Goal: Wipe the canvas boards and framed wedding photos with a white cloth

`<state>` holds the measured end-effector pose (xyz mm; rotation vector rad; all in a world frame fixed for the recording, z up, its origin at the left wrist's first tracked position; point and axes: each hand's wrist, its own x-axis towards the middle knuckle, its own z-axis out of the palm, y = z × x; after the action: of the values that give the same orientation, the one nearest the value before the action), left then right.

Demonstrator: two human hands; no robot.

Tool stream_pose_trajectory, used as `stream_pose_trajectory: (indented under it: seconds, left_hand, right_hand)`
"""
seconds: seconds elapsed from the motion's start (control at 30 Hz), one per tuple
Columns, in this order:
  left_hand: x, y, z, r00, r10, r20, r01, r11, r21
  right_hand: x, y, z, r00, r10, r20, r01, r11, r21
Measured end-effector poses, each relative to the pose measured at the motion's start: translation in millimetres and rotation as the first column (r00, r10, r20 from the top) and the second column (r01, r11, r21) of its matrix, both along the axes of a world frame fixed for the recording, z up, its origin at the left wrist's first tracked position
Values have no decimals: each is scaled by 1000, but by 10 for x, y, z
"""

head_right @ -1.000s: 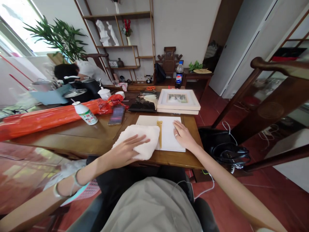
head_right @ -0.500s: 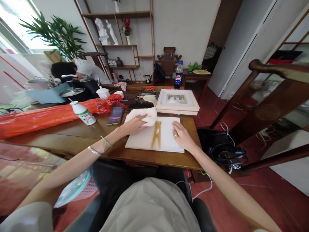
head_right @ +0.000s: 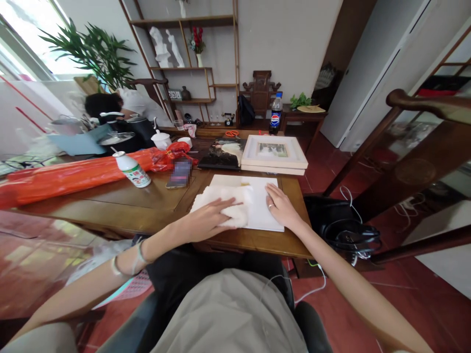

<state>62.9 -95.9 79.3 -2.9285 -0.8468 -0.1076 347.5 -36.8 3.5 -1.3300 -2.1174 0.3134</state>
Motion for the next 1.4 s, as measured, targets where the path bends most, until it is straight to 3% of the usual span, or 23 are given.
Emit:
stream_pose_trajectory:
  seconds: [0.2, 0.3, 0.37, 0.5, 0.7, 0.8, 0.9, 1.07, 1.2, 1.3, 1.4]
  left_hand:
    - [212, 740, -165, 993, 106, 60, -108, 994, 33]
    - [308, 923, -160, 987, 155, 52, -157, 987, 39]
    - [353, 926, -160, 987, 161, 28, -162, 986, 44]
    - [409, 606, -149, 990, 141, -26, -139, 987, 77]
    - [450, -310, 11, 996, -7, -83, 13, 997, 70]
    - [443, -457, 54, 994, -94, -51, 97, 994, 52]
    - [436, -234, 29, 998, -67, -16, 68, 997, 24]
    - [466, 534, -41, 998, 49, 46, -47, 998, -36]
    - [535, 1008, -63, 988, 72, 139, -57, 992, -112]
    - [599, 1111, -58, 985, 97, 144, -81, 990, -114]
    - [670, 981, -60, 991, 109, 79, -104, 993, -57]
  right_hand:
    - [5, -3, -6, 1000, 0, 13, 0, 1000, 15]
    - [1, -8, -2, 1000, -13, 12, 13, 1000, 11]
    - [-2, -8, -2, 1000, -11, 5, 11, 1000, 14]
    - [-7, -8, 5, 1000, 2, 6, -2, 1000, 23]
    - [4, -11, 28, 1000, 13, 1, -13, 1000, -18]
    - [23, 0, 12, 999, 32, -10, -32, 999, -16]
    - [27, 11, -9, 1000, 30, -9, -30, 1000, -3]
    - [2, 6, -8, 1000, 5, 21, -6, 1000, 27]
    - [-13, -6, 10, 999, -7, 34, 7, 1000, 25]
    - [-23, -13, 27, 1000, -9, 13, 9, 1000, 22]
    - [-28, -17, 46, 1000, 8, 4, -8, 1000, 27]
